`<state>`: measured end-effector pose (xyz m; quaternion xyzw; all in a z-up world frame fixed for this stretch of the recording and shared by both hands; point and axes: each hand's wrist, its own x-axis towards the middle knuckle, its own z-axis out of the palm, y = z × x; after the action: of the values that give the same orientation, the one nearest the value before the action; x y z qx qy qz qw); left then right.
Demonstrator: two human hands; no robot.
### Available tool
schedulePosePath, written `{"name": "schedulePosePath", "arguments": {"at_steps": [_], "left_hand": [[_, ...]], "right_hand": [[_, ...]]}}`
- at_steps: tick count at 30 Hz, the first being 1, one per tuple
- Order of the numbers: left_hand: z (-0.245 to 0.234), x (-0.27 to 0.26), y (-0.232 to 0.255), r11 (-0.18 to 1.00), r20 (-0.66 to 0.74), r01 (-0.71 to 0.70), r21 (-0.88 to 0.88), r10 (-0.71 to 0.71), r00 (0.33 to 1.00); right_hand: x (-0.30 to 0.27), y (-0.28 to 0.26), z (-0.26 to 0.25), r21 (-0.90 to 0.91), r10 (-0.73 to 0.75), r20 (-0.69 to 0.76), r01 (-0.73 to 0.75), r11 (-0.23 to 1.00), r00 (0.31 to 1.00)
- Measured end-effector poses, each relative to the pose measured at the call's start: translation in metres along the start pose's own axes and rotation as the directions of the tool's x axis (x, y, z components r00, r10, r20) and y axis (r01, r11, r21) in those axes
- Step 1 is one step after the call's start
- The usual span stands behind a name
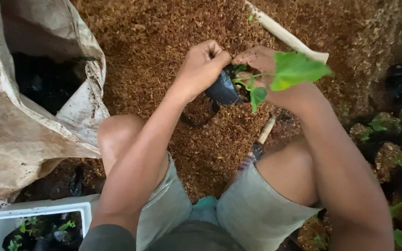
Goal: Filling small black nursery bags with soil and transplanting green seedlings into them.
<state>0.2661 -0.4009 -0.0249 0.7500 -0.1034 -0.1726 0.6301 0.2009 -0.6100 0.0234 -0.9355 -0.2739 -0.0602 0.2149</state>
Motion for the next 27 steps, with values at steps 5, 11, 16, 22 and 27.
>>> {"name": "schedulePosePath", "arguments": {"at_steps": [5,11,16,22,27], "left_hand": [[0.004,-0.001,0.002,0.986,-0.031,-0.029,0.165,0.034,0.999],[0.007,-0.002,0.007,0.995,-0.044,0.039,0.093,-0.035,0.998],[0.005,-0.005,0.011,0.993,0.000,0.092,0.073,-0.092,0.996],[0.002,-0.012,0.015,0.964,-0.061,0.183,0.190,-0.175,0.983],[-0.005,-0.012,0.014,0.979,-0.110,0.145,0.144,-0.130,0.985]], "right_hand": [[0.008,-0.007,-0.007,0.035,-0.078,-0.033,0.080,0.996,0.996],[-0.002,0.001,-0.005,0.003,-0.073,-0.093,0.073,0.997,0.993],[-0.001,-0.009,-0.010,-0.070,0.014,-0.131,-0.024,0.997,0.991],[-0.017,-0.006,-0.034,-0.060,-0.019,-0.470,-0.010,0.998,0.883],[-0.036,0.027,-0.043,0.249,0.192,-0.432,-0.089,0.964,0.881]]}}
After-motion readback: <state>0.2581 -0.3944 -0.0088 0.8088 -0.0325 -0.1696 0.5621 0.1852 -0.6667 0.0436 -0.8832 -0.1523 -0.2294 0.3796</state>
